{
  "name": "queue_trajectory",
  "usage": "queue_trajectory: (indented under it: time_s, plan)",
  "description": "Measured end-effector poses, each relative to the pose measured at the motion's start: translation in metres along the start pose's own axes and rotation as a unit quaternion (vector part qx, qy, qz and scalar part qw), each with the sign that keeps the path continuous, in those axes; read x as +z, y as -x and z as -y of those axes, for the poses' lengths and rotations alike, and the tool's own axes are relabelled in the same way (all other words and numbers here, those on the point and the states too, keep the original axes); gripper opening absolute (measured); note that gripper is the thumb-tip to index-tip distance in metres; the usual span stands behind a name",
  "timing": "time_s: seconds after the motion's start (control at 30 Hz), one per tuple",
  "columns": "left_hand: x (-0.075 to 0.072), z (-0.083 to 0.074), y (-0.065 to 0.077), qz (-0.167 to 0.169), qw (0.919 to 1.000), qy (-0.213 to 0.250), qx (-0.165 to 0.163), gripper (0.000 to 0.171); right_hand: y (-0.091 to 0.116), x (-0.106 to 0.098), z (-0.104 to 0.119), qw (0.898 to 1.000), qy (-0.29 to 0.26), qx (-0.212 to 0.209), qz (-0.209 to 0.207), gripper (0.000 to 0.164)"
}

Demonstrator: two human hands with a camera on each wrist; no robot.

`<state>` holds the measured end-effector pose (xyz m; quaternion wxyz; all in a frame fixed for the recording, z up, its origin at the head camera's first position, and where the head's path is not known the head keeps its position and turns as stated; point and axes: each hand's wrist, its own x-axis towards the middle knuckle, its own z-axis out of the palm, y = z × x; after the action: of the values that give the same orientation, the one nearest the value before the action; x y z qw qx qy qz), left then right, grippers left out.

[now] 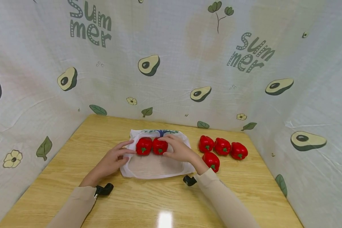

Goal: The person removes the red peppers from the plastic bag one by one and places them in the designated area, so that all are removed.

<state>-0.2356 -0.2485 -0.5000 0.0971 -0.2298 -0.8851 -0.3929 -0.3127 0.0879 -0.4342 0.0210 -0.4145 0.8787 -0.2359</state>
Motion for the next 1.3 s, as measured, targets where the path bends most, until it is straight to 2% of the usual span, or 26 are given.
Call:
queue_trajectory:
  time_s: [0.37, 0.67, 0.97, 1.1, 1.3]
  plan:
    - [0.0, -0.002, 0.0, 0.001, 1.0, 0.004, 0.002, 0.032, -0.007, 0.002, -0.015, 0.999, -0.035, 0.008, 0.022, 0.066]
    - [0.0, -0.004, 0.0, -0.005, 1.0, 0.001, 0.003, 0.033, -0.012, 0.004, -0.021, 0.999, -0.035, 0.009, 0.032, 0.067]
    - [0.001, -0.004, 0.0, -0.015, 0.9997, 0.006, 0.017, 0.034, -0.016, 0.008, -0.022, 1.0, -0.004, 0.009, 0.018, 0.066]
    - [0.002, -0.003, 0.0, -0.011, 0.9998, 0.008, 0.011, 0.035, -0.017, 0.011, -0.022, 1.0, 0.003, 0.014, 0.011, 0.065]
    - [0.001, -0.003, 0.0, 0.001, 0.9999, 0.004, -0.011, 0.034, -0.018, 0.014, -0.021, 0.999, -0.023, 0.029, -0.001, 0.064]
